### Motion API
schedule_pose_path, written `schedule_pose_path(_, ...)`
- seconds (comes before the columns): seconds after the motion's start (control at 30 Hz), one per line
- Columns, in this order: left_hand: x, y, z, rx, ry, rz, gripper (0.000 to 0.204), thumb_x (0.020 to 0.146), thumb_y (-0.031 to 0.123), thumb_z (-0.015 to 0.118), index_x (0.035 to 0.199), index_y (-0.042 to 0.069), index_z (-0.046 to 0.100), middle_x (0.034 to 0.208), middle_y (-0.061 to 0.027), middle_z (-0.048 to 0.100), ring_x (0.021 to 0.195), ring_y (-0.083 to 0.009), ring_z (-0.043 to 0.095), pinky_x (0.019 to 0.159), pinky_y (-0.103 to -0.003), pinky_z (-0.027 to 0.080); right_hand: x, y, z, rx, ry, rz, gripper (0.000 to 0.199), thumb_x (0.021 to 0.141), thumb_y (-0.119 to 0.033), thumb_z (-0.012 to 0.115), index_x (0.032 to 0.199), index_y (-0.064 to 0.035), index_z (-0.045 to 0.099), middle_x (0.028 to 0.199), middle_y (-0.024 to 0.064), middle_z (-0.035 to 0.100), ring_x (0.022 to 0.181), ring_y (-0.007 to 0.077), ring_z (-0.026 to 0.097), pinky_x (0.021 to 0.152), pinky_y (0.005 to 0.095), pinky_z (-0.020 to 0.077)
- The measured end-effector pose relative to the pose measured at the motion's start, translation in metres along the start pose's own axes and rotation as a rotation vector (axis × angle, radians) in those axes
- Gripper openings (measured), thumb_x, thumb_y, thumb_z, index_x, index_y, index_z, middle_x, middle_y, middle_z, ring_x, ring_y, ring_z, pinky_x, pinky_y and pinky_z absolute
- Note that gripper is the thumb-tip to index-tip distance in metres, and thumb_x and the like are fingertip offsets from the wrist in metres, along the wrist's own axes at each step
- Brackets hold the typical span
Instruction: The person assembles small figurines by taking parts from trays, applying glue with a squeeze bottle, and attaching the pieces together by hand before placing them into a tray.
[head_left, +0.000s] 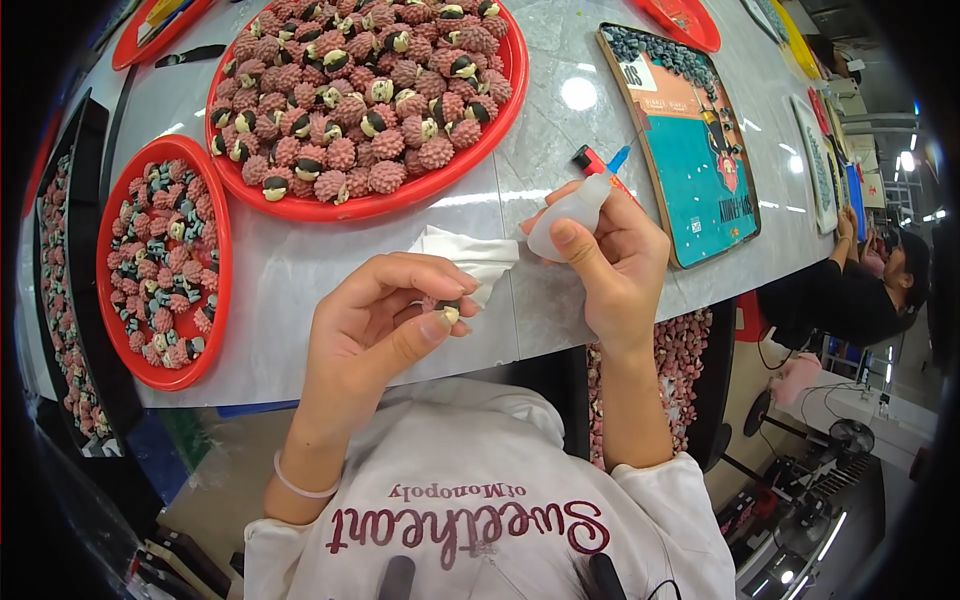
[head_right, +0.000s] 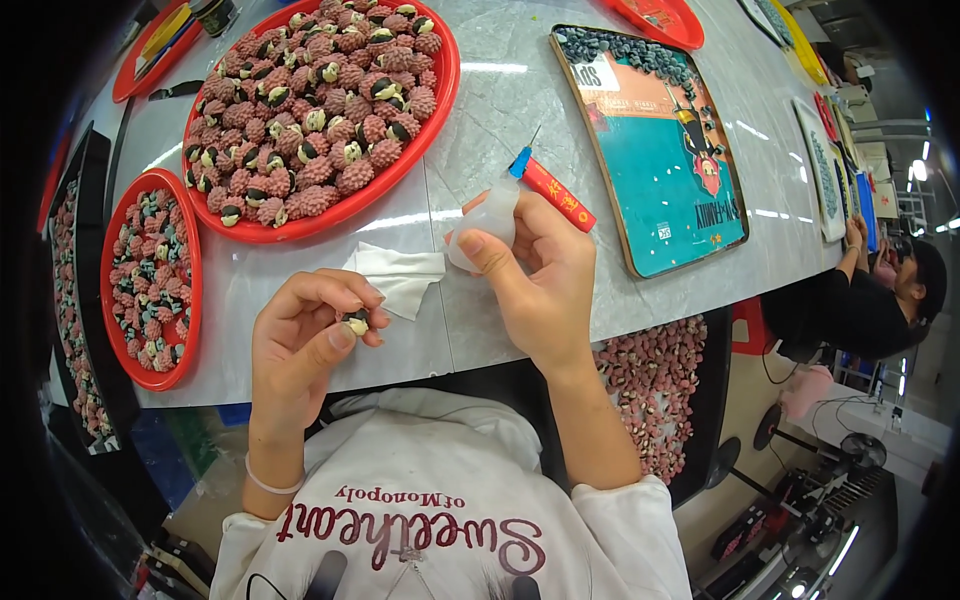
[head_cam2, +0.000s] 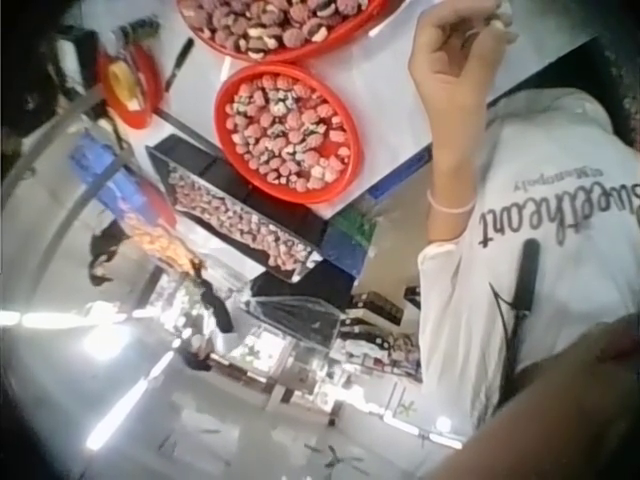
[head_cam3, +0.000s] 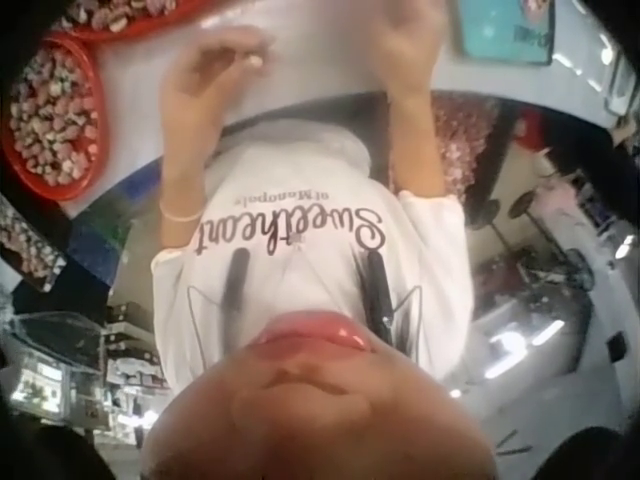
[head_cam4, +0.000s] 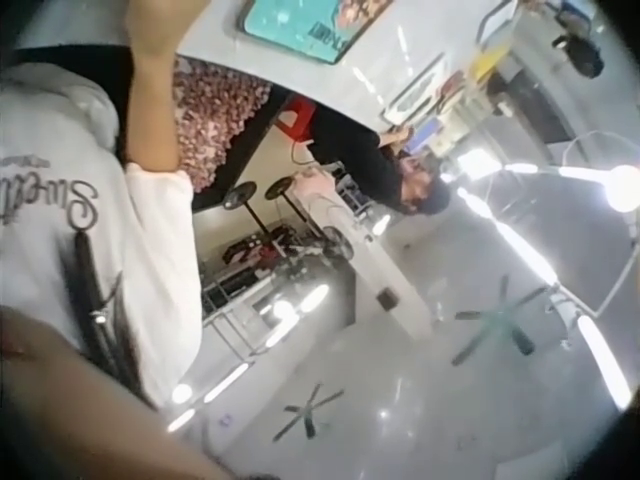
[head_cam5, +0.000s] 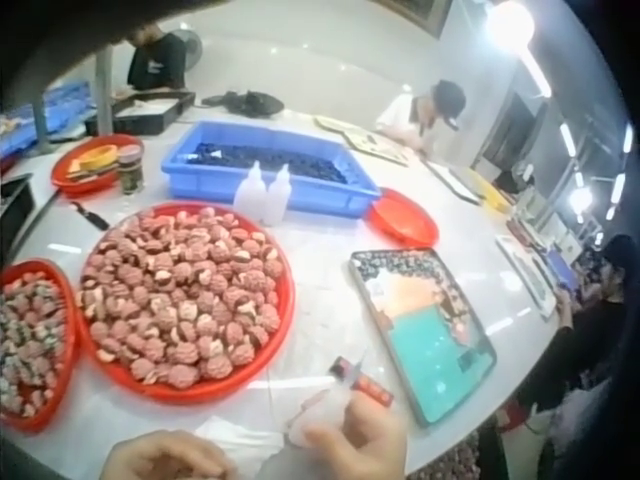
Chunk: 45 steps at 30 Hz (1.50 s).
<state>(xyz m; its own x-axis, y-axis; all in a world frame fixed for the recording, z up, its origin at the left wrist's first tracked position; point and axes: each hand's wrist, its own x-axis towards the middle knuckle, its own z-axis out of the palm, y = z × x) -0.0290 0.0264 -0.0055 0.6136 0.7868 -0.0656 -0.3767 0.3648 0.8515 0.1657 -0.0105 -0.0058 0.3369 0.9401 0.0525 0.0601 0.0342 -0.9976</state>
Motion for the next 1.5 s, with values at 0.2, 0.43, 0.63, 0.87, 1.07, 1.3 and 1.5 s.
schedule_pose_path(0.2, -0.003, 0.0, 0.002, 0.024, 0.053, -0.006, 0.02, 0.08, 0.011, 0.061, 0.094, 0.001, 0.051, 0.095, -0.0133, 0.054, 0.083, -0.0183, 0.056, 0.069, -0.027, 0.047, -0.005, -0.004, 0.001, -0.011, 0.009, 0.016, 0.03, 0.083, -0.018, 0.06, 0.1, 0.0051, 0.051, 0.083, 0.0101, 0.059, 0.076, 0.0166, 0.06, 0.064, 0.024, 0.0454)
schedule_pose_path(0.43, -0.008, 0.006, 0.011, -0.137, -0.058, 0.007, 0.02, 0.083, 0.005, 0.056, 0.101, -0.003, 0.051, 0.102, -0.0144, 0.054, 0.091, -0.0192, 0.056, 0.08, -0.03, 0.047, -0.023, -0.011, -0.014, 0.008, 0.118, 0.009, 0.043, 0.086, -0.033, 0.055, 0.109, 0.0024, 0.045, 0.073, 0.0077, 0.054, 0.061, 0.0121, 0.05, 0.055, 0.0219, 0.0381)
schedule_pose_path(0.63, 0.006, -0.013, 0.004, -0.146, -0.031, 0.06, 0.025, 0.083, 0.01, 0.059, 0.101, -0.004, 0.05, 0.1, -0.015, 0.055, 0.088, -0.02, 0.058, 0.077, -0.029, 0.048, -0.025, -0.05, -0.039, -0.288, -0.021, -0.033, 0.045, 0.073, -0.023, 0.069, 0.104, 0.0036, 0.051, 0.085, 0.0108, 0.057, 0.073, 0.0147, 0.055, 0.063, 0.0247, 0.0429)
schedule_pose_path(0.87, 0.007, -0.01, 0.005, 0.015, 0.02, -0.011, 0.037, 0.082, 0.028, 0.061, 0.103, 0.0, 0.048, 0.098, -0.0141, 0.052, 0.078, -0.0155, 0.058, 0.066, -0.021, 0.047, -0.016, -0.053, -0.03, -0.234, -0.049, -0.158, 0.05, 0.073, -0.035, 0.069, 0.101, 0.0023, 0.049, 0.092, 0.0186, 0.056, 0.087, 0.0225, 0.054, 0.076, 0.0289, 0.0425)
schedule_pose_path(1.07, 0.006, -0.011, 0.006, 0.0, 0.044, -0.015, 0.038, 0.081, 0.028, 0.061, 0.103, 0.0, 0.048, 0.099, -0.0154, 0.053, 0.075, -0.0128, 0.056, 0.066, -0.021, 0.047, -0.017, -0.057, -0.027, -0.292, -0.061, -0.145, 0.052, 0.079, -0.04, 0.061, 0.098, 0.0072, 0.05, 0.087, 0.0162, 0.052, 0.084, 0.0229, 0.054, 0.075, 0.0317, 0.045)
schedule_pose_path(1.3, 0.008, -0.014, 0.007, -0.023, 0.045, 0.011, 0.038, 0.081, 0.027, 0.062, 0.103, -0.001, 0.048, 0.099, -0.0159, 0.053, 0.074, -0.0133, 0.056, 0.067, -0.021, 0.048, -0.018, -0.056, -0.03, -0.352, -0.058, -0.165, 0.053, 0.079, -0.039, 0.061, 0.098, 0.0097, 0.05, 0.088, 0.0149, 0.05, 0.081, 0.0231, 0.055, 0.074, 0.0318, 0.046)
schedule_pose_path(1.5, 0.007, -0.012, 0.007, -0.031, 0.059, 0.004, 0.038, 0.08, 0.027, 0.063, 0.102, -0.001, 0.048, 0.098, -0.0158, 0.053, 0.074, -0.0135, 0.056, 0.065, -0.021, 0.049, -0.019, -0.059, -0.031, -0.384, -0.09, -0.192, 0.051, 0.08, -0.037, 0.061, 0.097, 0.0093, 0.051, 0.086, 0.0157, 0.05, 0.08, 0.0231, 0.054, 0.071, 0.0312, 0.0464)
